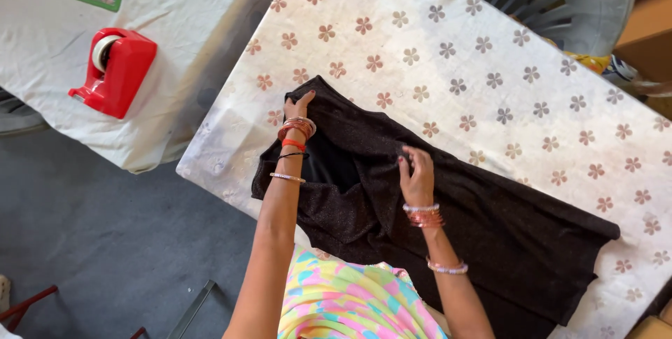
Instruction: The person folds a dark brown garment on a table with a floral-patterned cloth. They smooth and align the fabric, fold it in half multiple times, and adjust the edges to create a compact bundle.
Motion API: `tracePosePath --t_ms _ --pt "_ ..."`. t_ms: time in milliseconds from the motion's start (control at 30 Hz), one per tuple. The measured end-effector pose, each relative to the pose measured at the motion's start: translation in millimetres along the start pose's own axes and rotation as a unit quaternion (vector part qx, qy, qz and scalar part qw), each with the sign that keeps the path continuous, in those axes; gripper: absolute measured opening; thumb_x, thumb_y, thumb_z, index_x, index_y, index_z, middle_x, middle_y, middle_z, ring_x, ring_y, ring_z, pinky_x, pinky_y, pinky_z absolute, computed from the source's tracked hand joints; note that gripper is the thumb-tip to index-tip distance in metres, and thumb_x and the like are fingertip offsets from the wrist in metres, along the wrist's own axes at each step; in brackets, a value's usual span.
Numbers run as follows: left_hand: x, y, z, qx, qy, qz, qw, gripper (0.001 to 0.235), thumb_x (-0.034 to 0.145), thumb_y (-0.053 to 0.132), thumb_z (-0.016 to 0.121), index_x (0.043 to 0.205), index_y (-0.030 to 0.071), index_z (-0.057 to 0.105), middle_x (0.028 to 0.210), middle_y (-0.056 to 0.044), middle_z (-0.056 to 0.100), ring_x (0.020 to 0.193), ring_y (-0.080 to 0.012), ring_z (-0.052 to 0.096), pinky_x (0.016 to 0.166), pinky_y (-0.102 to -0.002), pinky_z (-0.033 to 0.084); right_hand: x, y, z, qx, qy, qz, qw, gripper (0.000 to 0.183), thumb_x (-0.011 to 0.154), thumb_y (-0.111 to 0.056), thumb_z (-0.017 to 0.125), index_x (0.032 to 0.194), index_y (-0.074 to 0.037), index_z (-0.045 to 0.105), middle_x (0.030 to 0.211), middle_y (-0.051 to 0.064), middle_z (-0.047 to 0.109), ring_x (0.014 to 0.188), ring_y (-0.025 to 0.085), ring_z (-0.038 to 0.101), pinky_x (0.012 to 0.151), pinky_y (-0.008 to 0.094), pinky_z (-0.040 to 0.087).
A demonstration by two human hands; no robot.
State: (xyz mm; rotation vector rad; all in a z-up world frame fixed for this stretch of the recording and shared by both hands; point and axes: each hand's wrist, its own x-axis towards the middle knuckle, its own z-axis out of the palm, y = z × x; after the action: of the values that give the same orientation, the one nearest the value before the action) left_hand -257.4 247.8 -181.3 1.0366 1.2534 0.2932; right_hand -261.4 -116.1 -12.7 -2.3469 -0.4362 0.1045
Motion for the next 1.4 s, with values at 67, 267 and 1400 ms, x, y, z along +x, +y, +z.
tracePosePath --t_ms 67,267,1400 --pt "-55 42 6 0.101 0.051 0.059 0.992 0.081 0.076 0.024 0.089 0.137 -0.006 0.045 0.131 -0.022 0.059 0.120 -0.0359 0.058 0.102 -0.043 0.046 19 3 2 -0.031 0.017 -0.071 0.997 0.026 0.101 -0.018 0.066 0.126 -0.011 0.065 0.113 0.013 0.069 0.103 0.022 0.065 0.089 0.034 0.057" --pt "-57 19 1 0.281 0.099 0.153 0.942 0.070 0.078 0.008 0.066 0.146 0.004 0.046 0.129 -0.029 0.062 0.118 -0.0439 0.061 0.099 -0.044 0.049 71 -13 24 -0.059 -0.099 -0.107 0.987 0.030 0.104 -0.019 0.061 0.134 -0.014 0.064 0.114 0.007 0.073 0.103 0.023 0.065 0.097 0.038 0.051" --pt "-80 106 -18 0.151 0.032 0.109 0.982 0.051 0.091 0.025 0.078 0.126 0.004 0.047 0.087 -0.016 0.074 0.063 -0.0186 0.073 0.052 -0.030 0.061 132 -31 119 -0.100 -0.077 -0.152 0.980 0.023 0.101 -0.030 0.064 0.118 -0.016 0.071 0.105 0.003 0.072 0.093 0.020 0.062 0.089 0.039 0.044"
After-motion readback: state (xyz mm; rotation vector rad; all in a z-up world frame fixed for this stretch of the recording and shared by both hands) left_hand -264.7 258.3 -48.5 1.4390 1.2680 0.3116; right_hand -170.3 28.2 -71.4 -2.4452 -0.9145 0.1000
